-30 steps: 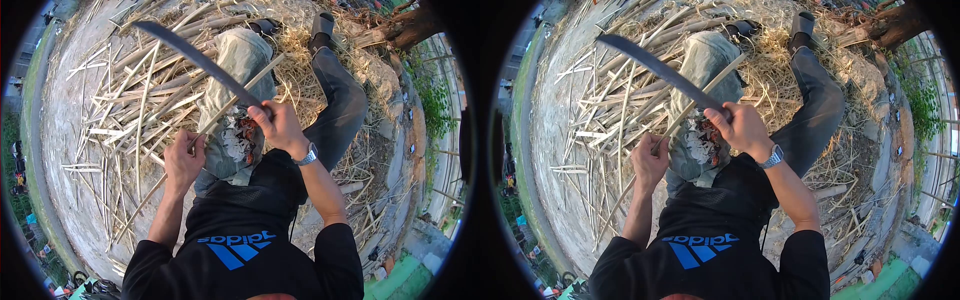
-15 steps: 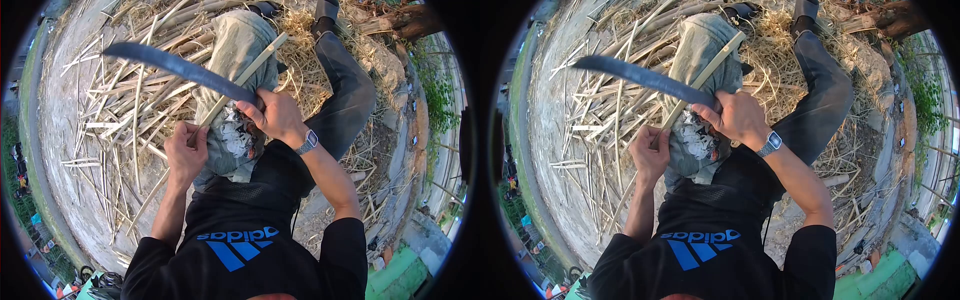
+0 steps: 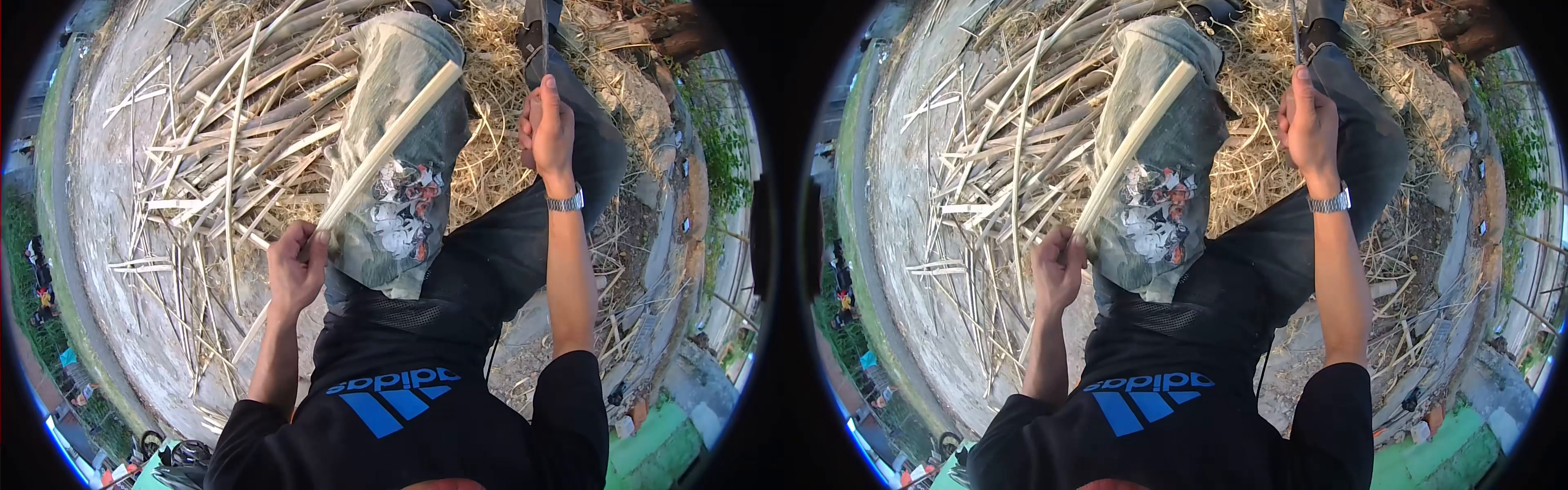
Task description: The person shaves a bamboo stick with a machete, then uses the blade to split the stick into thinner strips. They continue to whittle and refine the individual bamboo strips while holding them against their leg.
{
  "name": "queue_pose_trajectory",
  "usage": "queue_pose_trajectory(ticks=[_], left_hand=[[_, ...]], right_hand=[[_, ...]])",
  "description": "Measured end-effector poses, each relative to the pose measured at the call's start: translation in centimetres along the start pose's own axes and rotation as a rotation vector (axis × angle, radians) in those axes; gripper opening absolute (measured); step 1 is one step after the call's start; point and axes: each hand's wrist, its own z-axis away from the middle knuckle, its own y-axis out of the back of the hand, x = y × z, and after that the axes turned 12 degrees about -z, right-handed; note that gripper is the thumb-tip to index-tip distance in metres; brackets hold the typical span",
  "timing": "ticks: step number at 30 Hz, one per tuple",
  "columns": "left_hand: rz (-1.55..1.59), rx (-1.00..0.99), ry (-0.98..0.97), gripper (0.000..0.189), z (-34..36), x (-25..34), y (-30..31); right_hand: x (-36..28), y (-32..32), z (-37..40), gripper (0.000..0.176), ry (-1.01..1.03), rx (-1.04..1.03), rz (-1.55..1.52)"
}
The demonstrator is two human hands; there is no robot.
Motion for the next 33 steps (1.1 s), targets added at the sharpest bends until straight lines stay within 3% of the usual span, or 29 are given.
queue_pose_trajectory(ticks=[3,5,8,10,13,16,17,20,22,23,24,26,33], left_hand=[[-0.020,-0.162,0.022,0.034,-3.0,3.0,0.9],[-0.053,-0.240,0.064,0.047,-4.6,3.8,0.7],[-0.081,-0.184,0.037,0.056,-5.7,5.1,-0.8],[-0.106,-0.214,0.038,0.057,-6.3,5.4,-1.4],[-0.139,-0.193,0.034,0.055,-6.2,6.3,-2.1],[-0.145,-0.199,0.041,0.054,-6.2,6.3,-2.1],[-0.125,-0.184,0.037,0.054,-6.1,6.4,-2.1],[-0.131,-0.198,0.068,0.054,-6.2,6.3,-2.3],[-0.120,-0.197,0.054,0.053,-6.5,6.1,-2.5],[-0.095,-0.189,0.033,0.053,-6.5,5.9,-2.7],[-0.073,-0.183,0.022,0.053,-6.3,5.8,-2.8],[-0.060,-0.203,0.034,0.053,-6.5,5.6,-2.8],[-0.087,-0.186,0.017,0.051,-7.0,5.9,-2.6]], right_hand=[[-1.0,-2.3,4.1,0.062,0.016,-0.147,-0.037],[-1.7,-3.2,5.5,0.056,0.122,-0.265,0.183],[-2.4,-5.1,7.2,0.062,0.217,-0.369,0.405],[-1.7,-6.3,8.0,0.069,0.295,-0.472,0.719],[0.7,-6.5,7.6,0.065,0.298,-0.533,0.861],[0.7,-5.6,5.1,0.075,0.349,-0.473,0.809],[-0.1,-5.3,4.1,0.077,0.241,-0.424,0.787],[-0.1,-5.2,2.8,0.076,0.269,-0.370,0.681],[0.0,-5.9,4.5,0.076,0.169,-0.405,0.644],[0.8,-6.5,6.1,0.076,0.182,-0.454,0.560],[1.5,-6.7,7.1,0.076,0.293,-0.528,0.801],[1.6,-6.4,7.7,0.076,0.378,-0.585,0.910],[1.6,-6.1,5.1,0.076,0.465,-0.547,0.827]])
